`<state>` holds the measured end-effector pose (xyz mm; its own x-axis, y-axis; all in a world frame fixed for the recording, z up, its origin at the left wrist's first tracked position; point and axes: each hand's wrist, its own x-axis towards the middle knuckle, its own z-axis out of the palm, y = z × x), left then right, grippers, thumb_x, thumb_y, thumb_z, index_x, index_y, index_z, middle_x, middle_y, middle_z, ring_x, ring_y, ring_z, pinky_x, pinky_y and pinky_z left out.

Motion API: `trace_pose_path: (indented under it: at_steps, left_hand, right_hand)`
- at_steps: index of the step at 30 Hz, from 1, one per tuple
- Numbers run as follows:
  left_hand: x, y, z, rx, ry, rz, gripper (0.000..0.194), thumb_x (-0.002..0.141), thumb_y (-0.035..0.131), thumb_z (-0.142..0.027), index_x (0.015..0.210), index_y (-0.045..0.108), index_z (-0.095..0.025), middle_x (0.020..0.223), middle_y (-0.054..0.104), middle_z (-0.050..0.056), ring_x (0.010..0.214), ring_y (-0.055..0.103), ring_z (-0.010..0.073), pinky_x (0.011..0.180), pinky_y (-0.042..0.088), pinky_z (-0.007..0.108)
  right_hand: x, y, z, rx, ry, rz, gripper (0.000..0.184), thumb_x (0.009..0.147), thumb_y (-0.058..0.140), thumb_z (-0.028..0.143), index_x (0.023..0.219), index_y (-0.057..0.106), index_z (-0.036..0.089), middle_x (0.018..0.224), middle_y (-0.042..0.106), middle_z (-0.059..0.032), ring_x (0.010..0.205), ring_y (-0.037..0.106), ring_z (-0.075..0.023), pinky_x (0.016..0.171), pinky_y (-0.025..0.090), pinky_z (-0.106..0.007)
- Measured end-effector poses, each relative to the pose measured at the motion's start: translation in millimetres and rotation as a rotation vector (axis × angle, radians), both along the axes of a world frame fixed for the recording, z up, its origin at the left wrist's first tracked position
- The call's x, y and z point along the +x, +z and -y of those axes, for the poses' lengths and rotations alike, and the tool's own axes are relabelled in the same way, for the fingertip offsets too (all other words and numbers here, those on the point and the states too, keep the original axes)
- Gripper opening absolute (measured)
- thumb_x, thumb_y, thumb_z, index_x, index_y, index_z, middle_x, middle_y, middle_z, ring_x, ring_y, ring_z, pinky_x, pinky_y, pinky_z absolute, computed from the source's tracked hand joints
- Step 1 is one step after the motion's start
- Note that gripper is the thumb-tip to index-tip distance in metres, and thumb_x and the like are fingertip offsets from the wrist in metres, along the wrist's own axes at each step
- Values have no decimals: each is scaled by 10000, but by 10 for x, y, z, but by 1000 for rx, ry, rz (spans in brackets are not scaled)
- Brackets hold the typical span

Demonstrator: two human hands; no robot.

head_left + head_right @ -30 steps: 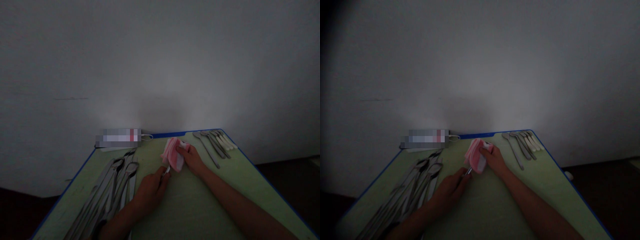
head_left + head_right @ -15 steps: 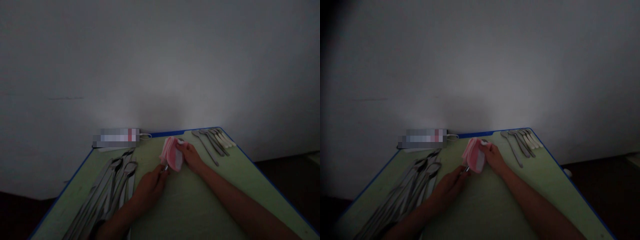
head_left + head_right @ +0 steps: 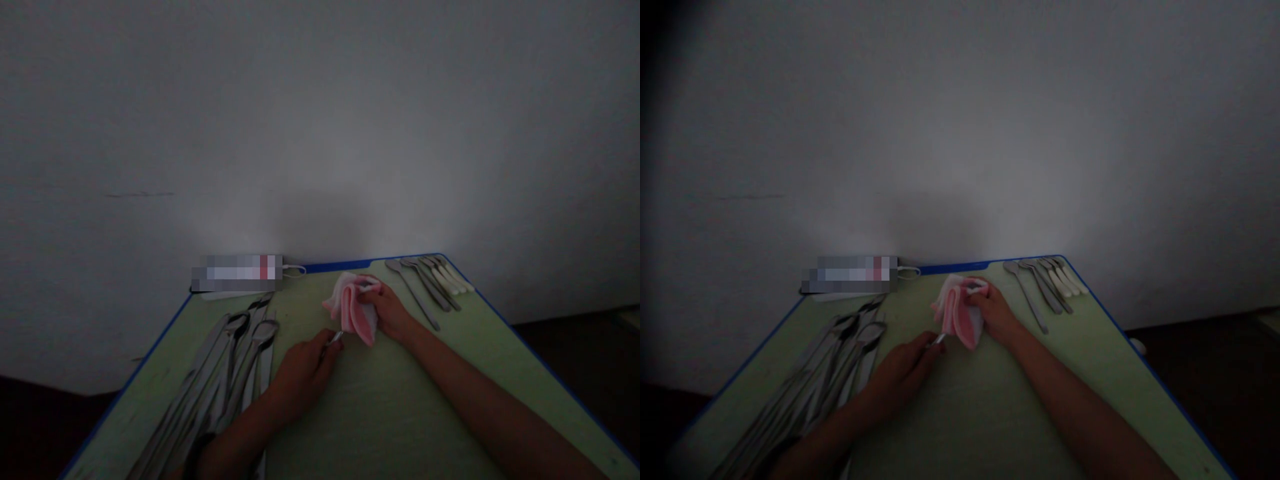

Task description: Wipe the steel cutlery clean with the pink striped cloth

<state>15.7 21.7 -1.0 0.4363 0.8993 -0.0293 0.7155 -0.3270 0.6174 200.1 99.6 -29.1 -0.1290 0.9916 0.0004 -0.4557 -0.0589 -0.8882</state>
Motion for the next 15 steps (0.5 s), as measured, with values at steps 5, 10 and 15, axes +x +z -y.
trace_pose_path:
  at_steps: [5, 10, 15]
  left_hand:
    - [0, 17, 6, -20, 6, 9, 274, 931, 279, -317, 918, 518, -183, 755, 619, 38, 693, 596, 180, 603, 392, 241]
    - [-2, 17, -2, -35, 11, 23, 270, 931, 276, -320, 962, 509, -188, 783, 625, 36, 711, 600, 180, 631, 406, 249]
    - [-9, -1, -5, -28, 13, 53, 275, 934, 273, -331, 926, 510, -192, 766, 621, 32, 695, 594, 178, 627, 404, 249]
  right_hand:
    - [-19, 30, 10, -6, 64, -30, 387, 569, 712, 175, 945, 620, 190, 814, 677, -4, 703, 600, -137, 679, 463, -262]
    - [-34, 81, 27, -40, 86, -43, 408, 546, 751, 218, 932, 623, 175, 773, 685, -10, 668, 611, -148, 685, 482, -293]
    - [-44, 79, 42, -24, 84, -45, 362, 590, 721, 252, 934, 621, 198, 776, 684, -3, 669, 611, -149, 654, 472, -275]
